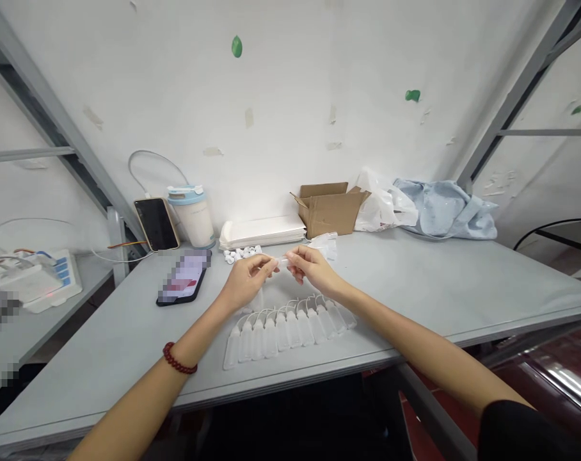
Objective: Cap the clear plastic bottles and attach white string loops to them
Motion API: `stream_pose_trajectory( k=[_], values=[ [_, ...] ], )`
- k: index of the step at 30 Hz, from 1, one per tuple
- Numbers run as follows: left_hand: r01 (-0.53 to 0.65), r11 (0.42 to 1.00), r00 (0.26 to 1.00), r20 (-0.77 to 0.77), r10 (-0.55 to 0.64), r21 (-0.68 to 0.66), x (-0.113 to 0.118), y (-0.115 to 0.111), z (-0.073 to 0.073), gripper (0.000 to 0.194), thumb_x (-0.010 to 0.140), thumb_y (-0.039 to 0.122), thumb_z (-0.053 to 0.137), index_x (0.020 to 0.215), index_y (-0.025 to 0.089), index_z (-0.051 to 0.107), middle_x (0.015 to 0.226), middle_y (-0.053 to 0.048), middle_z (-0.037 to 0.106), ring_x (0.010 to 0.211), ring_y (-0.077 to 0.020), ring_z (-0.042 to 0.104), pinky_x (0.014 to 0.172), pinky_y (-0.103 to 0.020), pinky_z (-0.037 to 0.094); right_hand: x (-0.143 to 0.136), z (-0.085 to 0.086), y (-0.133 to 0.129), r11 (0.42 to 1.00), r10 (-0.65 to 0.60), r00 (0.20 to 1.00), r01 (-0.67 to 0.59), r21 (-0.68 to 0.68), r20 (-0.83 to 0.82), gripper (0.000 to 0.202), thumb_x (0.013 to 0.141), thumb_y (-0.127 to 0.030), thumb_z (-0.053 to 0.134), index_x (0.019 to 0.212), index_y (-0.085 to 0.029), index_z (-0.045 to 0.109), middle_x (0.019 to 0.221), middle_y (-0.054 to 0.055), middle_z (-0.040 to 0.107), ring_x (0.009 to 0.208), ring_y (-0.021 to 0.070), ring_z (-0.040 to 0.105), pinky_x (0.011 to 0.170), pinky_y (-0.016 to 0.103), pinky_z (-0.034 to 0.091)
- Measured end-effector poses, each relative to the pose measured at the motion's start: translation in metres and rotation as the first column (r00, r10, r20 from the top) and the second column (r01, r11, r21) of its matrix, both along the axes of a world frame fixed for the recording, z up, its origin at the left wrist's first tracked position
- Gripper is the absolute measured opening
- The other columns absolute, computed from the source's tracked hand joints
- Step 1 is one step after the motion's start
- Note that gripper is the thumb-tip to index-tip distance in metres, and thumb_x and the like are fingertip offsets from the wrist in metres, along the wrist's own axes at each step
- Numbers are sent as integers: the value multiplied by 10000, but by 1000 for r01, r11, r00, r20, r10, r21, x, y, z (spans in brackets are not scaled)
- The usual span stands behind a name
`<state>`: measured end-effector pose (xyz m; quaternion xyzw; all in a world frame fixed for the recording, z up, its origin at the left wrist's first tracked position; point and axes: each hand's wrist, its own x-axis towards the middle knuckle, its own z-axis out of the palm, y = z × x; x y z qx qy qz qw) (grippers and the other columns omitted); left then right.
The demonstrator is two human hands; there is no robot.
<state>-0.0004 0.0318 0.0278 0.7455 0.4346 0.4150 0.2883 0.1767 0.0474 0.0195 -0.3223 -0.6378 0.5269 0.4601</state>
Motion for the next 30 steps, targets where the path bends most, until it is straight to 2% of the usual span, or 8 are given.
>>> stream_pose_trajectory(
  k=[5, 8, 14, 18, 22, 25, 27, 30],
  values=[
    [43, 987, 999, 38, -38, -153, -2, 1, 4, 372, 827, 451, 500, 630, 150, 594, 602, -11, 592, 500, -105, 507, 510, -226, 434, 0, -4, -2, 966, -115, 981, 74, 249, 157, 289, 860, -455, 473, 847, -169, 513, 630, -33, 510, 487, 73, 428, 467, 215, 357],
    [29, 988, 998, 55, -21, -149, 0, -1, 6, 347, 804, 435, 531, 614, 149, 584, 585, -5, 584, 484, -101, 505, 513, -228, 442, 1, -4, -3, 945, -179, 962, 111, 308, 204, 271, 868, -434, 472, 846, -171, 536, 603, -43, 479, 482, 72, 419, 467, 211, 351],
    [-19, 1000, 999, 34, 19, -11, 4, -7, 3, 269, 786, 400, 565, 716, 149, 633, 685, -39, 650, 563, -131, 557, 559, -244, 471, 1, 0, 0, 1000, -18, 1000, 18, -3, 17, 367, 773, -516, 563, 666, -171, 499, 548, -55, 393, 409, 57, 329, 360, 212, 345],
    [-49, 989, 998, -23, 53, 140, 6, -6, -4, 212, 795, 360, 572, 785, 163, 649, 837, -69, 696, 753, -180, 625, 709, -278, 496, 3, 4, -1, 975, 67, 994, -83, -207, -82, 411, 694, -522, 652, 615, -166, 464, 546, -56, 407, 397, 31, 279, 338, 193, 307],
    [-55, 990, 998, -14, 57, 128, 5, -1, -6, 231, 776, 381, 598, 818, 164, 666, 879, -76, 708, 793, -192, 637, 739, -289, 499, 4, 6, -1, 950, 102, 990, -125, -285, -96, 409, 680, -515, 671, 634, -154, 484, 560, -48, 440, 397, 28, 284, 349, 197, 314],
    [-129, 989, 992, 2, 129, 77, -10, 12, -4, 274, 727, 400, 633, 852, 162, 684, 895, -80, 716, 802, -202, 642, 723, -294, 498, 7, 6, 5, 973, 19, 998, -32, -226, -56, 385, 722, -505, 621, 640, -151, 492, 599, -16, 489, 426, 51, 380, 405, 223, 378],
    [-235, 970, 971, -30, 238, 62, -28, 24, -3, 276, 734, 394, 602, 842, 158, 693, 921, -92, 721, 815, -216, 647, 742, -313, 490, 12, 6, 13, 986, -114, 993, 115, -122, 17, 323, 768, -461, 569, 691, -153, 506, 650, 14, 539, 459, 76, 447, 459, 249, 415],
    [-392, 911, 896, -172, 410, 130, -57, 43, -5, 228, 716, 334, 576, 786, 157, 701, 866, -96, 734, 785, -239, 651, 781, -351, 470, 26, 3, 29, 910, -395, 900, 356, 211, 184, 222, 795, -382, 527, 845, -165, 523, 734, 38, 589, 534, 119, 508, 549, 283, 433]
  ],
)
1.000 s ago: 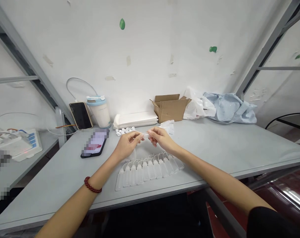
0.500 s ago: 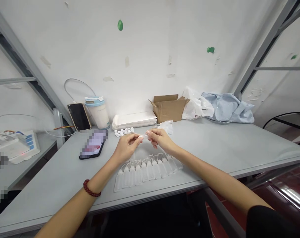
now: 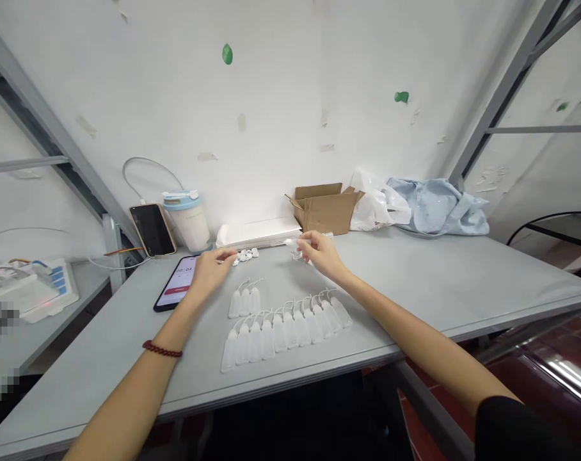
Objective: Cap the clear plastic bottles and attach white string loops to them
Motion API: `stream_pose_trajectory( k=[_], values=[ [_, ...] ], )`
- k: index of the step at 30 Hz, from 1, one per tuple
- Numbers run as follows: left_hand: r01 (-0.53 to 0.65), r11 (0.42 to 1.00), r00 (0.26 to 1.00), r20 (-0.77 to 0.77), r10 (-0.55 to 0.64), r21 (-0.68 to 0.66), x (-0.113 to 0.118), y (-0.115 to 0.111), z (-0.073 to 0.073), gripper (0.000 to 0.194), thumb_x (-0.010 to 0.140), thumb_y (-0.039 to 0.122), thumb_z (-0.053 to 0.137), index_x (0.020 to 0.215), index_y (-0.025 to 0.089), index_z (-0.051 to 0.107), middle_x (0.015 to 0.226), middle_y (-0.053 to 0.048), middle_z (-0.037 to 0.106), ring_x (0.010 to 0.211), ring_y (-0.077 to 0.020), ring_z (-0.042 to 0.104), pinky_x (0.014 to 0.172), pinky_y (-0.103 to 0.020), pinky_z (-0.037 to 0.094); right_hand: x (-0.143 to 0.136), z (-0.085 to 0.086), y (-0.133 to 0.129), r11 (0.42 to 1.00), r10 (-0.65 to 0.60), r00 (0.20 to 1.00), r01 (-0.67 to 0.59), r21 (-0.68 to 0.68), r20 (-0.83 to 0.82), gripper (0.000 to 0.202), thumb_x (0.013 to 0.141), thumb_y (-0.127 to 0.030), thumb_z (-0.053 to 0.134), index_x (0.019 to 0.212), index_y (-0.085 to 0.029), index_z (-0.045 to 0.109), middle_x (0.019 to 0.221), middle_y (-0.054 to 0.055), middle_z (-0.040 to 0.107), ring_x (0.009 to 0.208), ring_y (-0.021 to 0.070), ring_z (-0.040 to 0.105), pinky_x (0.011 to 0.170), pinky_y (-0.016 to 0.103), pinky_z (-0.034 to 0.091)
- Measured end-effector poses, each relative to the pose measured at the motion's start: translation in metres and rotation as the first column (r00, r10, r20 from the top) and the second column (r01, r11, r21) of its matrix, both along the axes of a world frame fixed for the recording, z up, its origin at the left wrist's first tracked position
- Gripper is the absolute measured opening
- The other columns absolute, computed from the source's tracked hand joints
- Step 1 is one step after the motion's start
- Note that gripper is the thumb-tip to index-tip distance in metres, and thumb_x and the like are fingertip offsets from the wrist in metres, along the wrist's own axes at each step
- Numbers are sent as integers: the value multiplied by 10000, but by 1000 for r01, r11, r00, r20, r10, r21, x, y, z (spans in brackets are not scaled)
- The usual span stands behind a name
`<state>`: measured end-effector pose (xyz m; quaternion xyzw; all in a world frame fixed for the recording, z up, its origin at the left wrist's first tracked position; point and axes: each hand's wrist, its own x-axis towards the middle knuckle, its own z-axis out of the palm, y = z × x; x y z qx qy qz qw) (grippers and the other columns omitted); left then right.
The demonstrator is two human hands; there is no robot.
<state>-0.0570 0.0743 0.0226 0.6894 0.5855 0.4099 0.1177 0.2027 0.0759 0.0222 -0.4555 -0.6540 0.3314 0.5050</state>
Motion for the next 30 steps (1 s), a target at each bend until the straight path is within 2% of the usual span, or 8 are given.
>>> stream_pose_trajectory(
  k=[1, 3, 7, 11, 17, 25, 30],
  values=[
    [-35, 999, 998, -53, 35, 12, -7, 5, -2, 218, 713, 318, 566, 780, 162, 704, 855, -91, 737, 791, -247, 653, 783, -351, 468, 6, -2, 6, 991, -75, 994, 65, 117, 84, 206, 784, -363, 538, 854, -171, 515, 781, 46, 597, 588, 132, 526, 595, 292, 437],
    [-46, 999, 990, -136, 49, 24, -15, 12, -6, 227, 722, 301, 540, 792, 164, 708, 861, -89, 738, 794, -254, 652, 773, -350, 468, 17, -7, 17, 949, -181, 958, 111, 296, 224, 173, 766, -320, 545, 850, -181, 490, 855, 64, 609, 715, 167, 552, 690, 314, 433],
    [70, 993, 957, -287, -39, 100, -11, 20, -16, 271, 761, 287, 500, 885, 175, 713, 981, -98, 720, 916, -277, 620, 860, -386, 441, 33, -16, 34, 902, -282, 888, 116, 416, 363, 103, 788, -279, 500, 828, -196, 454, 869, 72, 612, 824, 204, 559, 759, 328, 407],
    [218, 969, 918, -361, -163, 117, -5, 30, -27, 319, 810, 295, 459, 980, 191, 708, 1083, -88, 687, 1055, -267, 564, 965, -408, 388, 35, -22, 41, 902, -318, 819, 106, 419, 478, 79, 812, -248, 494, 857, -188, 467, 908, 95, 619, 895, 233, 551, 783, 334, 385],
    [274, 960, 889, -398, -226, 66, -13, 41, -42, 330, 839, 288, 442, 1024, 220, 707, 1109, -82, 675, 1098, -261, 525, 975, -437, 384, 30, -22, 39, 934, -310, 690, 91, 346, 654, 81, 824, -188, 513, 904, -176, 512, 974, 108, 646, 946, 273, 535, 794, 365, 344],
    [295, 954, 860, -452, -238, 59, -9, 41, -50, 341, 859, 246, 417, 1041, 236, 705, 1128, -66, 664, 1078, -269, 490, 961, -455, 380, 27, -18, 35, 935, -340, 627, 144, 325, 701, 84, 842, -169, 493, 902, -163, 551, 991, 112, 650, 951, 263, 534, 757, 337, 326],
    [208, 978, 831, -529, -174, 4, -6, 37, -46, 386, 841, 162, 407, 1078, 279, 689, 1193, -17, 635, 1077, -277, 458, 937, -470, 374, 25, -15, 32, 927, -369, 594, 176, 332, 715, 100, 827, -145, 482, 872, -158, 571, 974, 112, 638, 942, 249, 522, 747, 326, 327]
  ],
)
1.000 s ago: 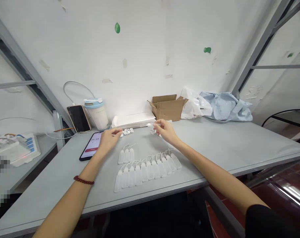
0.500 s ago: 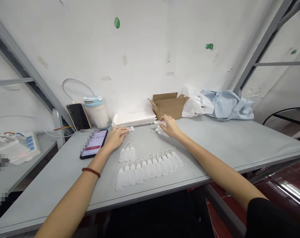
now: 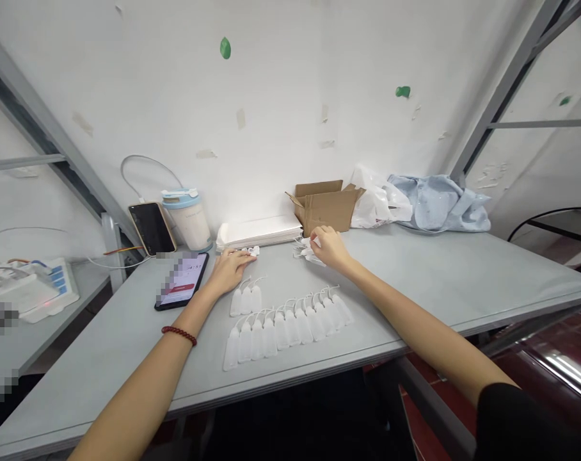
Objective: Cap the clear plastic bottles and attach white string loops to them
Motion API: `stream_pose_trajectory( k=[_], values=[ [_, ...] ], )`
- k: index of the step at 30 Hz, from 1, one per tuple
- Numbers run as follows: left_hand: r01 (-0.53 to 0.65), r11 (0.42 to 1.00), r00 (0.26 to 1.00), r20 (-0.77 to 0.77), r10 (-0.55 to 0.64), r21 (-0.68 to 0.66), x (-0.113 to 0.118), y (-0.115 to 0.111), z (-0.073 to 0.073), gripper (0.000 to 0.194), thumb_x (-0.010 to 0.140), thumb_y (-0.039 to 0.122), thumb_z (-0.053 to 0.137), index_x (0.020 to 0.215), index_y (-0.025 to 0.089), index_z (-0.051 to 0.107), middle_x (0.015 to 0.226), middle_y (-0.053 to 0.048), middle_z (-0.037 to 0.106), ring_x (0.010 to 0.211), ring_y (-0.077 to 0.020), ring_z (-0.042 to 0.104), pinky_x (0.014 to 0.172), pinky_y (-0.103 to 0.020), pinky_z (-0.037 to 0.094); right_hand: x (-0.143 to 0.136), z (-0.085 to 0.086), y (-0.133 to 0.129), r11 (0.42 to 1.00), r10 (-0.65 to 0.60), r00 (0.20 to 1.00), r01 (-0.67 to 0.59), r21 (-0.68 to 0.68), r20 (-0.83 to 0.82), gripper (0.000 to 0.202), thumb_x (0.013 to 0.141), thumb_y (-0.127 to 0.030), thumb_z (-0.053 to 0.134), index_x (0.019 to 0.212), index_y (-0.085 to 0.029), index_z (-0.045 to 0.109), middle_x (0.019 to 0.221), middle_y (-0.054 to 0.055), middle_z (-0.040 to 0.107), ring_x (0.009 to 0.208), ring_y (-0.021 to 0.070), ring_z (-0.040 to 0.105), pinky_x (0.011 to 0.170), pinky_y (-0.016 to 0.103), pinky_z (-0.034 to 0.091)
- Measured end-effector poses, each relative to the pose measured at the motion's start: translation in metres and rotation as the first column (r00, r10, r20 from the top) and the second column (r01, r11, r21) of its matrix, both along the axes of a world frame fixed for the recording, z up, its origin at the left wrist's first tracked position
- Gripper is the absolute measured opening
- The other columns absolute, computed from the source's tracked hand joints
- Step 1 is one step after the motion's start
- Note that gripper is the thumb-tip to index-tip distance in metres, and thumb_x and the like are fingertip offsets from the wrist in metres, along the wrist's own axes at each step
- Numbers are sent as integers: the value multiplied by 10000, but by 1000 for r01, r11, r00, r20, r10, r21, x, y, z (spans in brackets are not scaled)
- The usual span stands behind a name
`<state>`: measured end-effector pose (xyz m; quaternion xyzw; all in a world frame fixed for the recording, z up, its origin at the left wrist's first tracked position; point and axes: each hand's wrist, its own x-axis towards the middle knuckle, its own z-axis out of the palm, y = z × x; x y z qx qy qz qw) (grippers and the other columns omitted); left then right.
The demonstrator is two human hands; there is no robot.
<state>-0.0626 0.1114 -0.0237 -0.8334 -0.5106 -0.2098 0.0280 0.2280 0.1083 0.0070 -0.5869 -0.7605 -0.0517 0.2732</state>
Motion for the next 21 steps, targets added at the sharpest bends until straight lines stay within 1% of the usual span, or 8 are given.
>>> stream_pose_trajectory(
  k=[5, 9, 11, 13, 15, 16, 17, 21],
  values=[
    [-45, 998, 998, -46, 42, -48, 5, -5, 4, 462, 807, 82, 399, 1121, 293, 663, 1253, -10, 598, 1123, -305, 442, 899, -490, 375, -8, 7, -12, 998, 14, 1000, -13, 62, -9, 106, 826, -139, 468, 852, -156, 569, 984, 126, 618, 957, 260, 503, 751, 336, 333],
    [-49, 998, 998, 45, 51, -40, 8, -7, 5, 419, 818, 96, 416, 1080, 289, 680, 1227, -14, 615, 1118, -290, 463, 917, -479, 371, -24, 23, -31, 961, 256, 956, -235, 148, -140, 108, 837, -146, 448, 839, -155, 556, 906, 103, 622, 875, 212, 533, 746, 312, 361],
    [-39, 999, 991, 129, 41, -18, 9, -8, 6, 404, 821, 104, 417, 1065, 284, 683, 1205, -17, 628, 1114, -273, 476, 945, -478, 362, -37, 33, -41, 884, 458, 860, -466, 18, -227, 146, 842, -142, 440, 925, -156, 560, 816, 55, 624, 721, 154, 545, 685, 269, 384],
    [-17, 1000, 973, 231, 15, 6, 9, -8, 9, 383, 815, 119, 427, 1056, 267, 685, 1177, -27, 644, 1118, -253, 491, 970, -459, 358, -50, 41, -51, 727, 605, 755, -653, -214, -252, 241, 835, -129, 442, 1038, -171, 564, 723, 9, 615, 624, 126, 530, 622, 241, 382],
    [23, 1000, 943, 331, -28, 19, 9, -10, 13, 349, 798, 140, 449, 1026, 238, 694, 1144, -40, 662, 1121, -234, 513, 993, -422, 355, -62, 46, -59, 550, 698, 676, -717, -428, -235, 338, 807, -85, 437, 1098, -190, 572, 666, -17, 597, 554, 106, 501, 563, 221, 364],
    [43, 999, 925, 376, -48, 20, 10, -11, 16, 328, 787, 155, 463, 1004, 224, 700, 1127, -45, 671, 1118, -228, 524, 998, -404, 355, -67, 47, -61, 496, 723, 655, -714, -494, -221, 370, 790, -66, 435, 1106, -192, 581, 645, -24, 583, 532, 99, 483, 543, 215, 354],
    [57, 998, 906, 420, -60, 18, 10, -12, 19, 307, 775, 172, 480, 981, 214, 704, 1115, -50, 677, 1114, -227, 535, 992, -389, 363, -71, 47, -62, 463, 736, 645, -702, -541, -207, 396, 775, -49, 431, 1110, -190, 588, 623, -30, 567, 510, 93, 461, 527, 211, 346],
    [51, 996, 797, 604, 5, -76, 12, -18, 31, 262, 713, 260, 560, 916, 190, 712, 1076, -69, 691, 1036, -249, 580, 832, -351, 451, -78, 40, -57, 434, 742, 645, -671, -601, -185, 408, 776, -42, 412, 1113, -174, 600, 589, -30, 542, 496, 89, 437, 515, 209, 346]
  ],
)
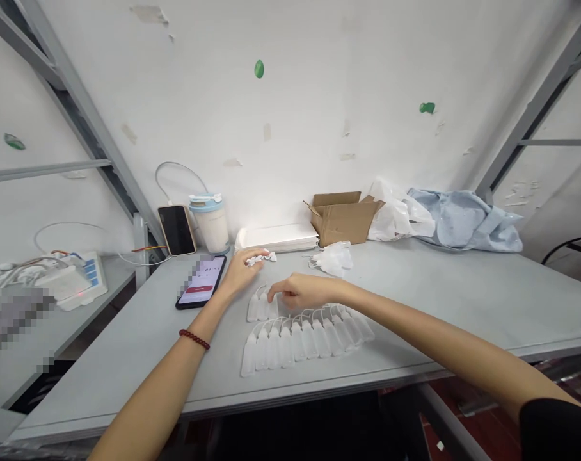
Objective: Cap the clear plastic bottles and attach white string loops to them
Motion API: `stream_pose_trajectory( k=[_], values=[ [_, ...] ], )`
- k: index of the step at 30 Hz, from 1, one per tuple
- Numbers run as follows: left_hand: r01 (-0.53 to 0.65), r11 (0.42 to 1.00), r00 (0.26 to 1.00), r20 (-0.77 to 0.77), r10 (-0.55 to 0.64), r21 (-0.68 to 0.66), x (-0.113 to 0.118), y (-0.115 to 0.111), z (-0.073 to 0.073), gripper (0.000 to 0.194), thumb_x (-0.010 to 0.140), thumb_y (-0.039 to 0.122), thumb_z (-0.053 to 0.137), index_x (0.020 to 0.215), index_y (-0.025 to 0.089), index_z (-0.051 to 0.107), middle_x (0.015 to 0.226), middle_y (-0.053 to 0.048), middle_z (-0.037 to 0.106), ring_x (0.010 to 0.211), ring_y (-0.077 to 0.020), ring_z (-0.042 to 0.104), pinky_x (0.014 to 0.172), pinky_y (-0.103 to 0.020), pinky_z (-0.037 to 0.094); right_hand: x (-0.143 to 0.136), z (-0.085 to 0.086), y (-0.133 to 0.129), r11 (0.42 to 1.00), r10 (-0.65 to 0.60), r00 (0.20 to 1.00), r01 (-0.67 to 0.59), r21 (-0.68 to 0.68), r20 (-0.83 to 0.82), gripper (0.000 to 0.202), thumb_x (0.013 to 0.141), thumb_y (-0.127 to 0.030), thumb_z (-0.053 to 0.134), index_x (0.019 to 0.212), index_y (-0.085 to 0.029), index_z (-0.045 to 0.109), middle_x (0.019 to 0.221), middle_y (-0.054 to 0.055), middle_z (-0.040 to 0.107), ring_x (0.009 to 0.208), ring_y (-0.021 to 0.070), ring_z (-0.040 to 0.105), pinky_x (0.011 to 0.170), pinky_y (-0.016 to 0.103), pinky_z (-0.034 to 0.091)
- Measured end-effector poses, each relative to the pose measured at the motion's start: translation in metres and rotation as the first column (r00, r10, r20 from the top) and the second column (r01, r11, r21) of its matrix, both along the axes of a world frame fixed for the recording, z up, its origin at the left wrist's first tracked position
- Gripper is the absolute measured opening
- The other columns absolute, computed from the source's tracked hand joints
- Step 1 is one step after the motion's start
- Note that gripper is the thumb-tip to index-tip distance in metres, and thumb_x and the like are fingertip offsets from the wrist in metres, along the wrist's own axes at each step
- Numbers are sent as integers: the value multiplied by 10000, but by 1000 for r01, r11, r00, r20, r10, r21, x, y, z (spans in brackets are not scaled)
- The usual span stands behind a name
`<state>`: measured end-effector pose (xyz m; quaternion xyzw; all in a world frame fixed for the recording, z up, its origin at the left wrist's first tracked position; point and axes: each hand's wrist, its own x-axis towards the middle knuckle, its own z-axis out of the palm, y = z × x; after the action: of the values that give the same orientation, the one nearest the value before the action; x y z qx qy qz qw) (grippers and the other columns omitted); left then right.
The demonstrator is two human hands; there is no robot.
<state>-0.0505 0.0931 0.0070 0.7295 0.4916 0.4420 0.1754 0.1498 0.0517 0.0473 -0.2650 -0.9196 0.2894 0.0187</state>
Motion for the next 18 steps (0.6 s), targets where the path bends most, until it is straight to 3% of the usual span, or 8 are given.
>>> stream_pose_trajectory(
  k=[6, 11, 18],
  values=[
    [84, 981, 952, 306, -27, -175, 5, -7, 6, 290, 651, 367, 669, 842, 150, 692, 907, -82, 706, 832, -206, 609, 753, -317, 452, 2, -14, 14, 996, 43, 998, -46, -79, -36, 318, 870, -115, 379, 1075, -163, 618, 632, -1, 592, 597, 110, 539, 613, 224, 406],
    [130, 968, 912, 408, -32, -215, 11, -13, 9, 302, 683, 444, 675, 768, 155, 668, 845, -64, 681, 758, -163, 576, 679, -271, 434, 7, -18, 15, 996, 16, 999, -21, -84, -52, 245, 897, -223, 408, 965, -162, 635, 778, 30, 629, 606, 112, 582, 620, 234, 424],
    [164, 951, 855, 519, -4, -263, 16, -19, 13, 302, 631, 402, 719, 598, 150, 555, 616, 2, 567, 554, -102, 498, 555, -236, 398, 33, -18, 15, 977, -201, 936, 212, 7, -288, 167, 874, -251, 459, 944, -184, 595, 654, -8, 608, 580, 116, 544, 597, 235, 403]
  ],
)
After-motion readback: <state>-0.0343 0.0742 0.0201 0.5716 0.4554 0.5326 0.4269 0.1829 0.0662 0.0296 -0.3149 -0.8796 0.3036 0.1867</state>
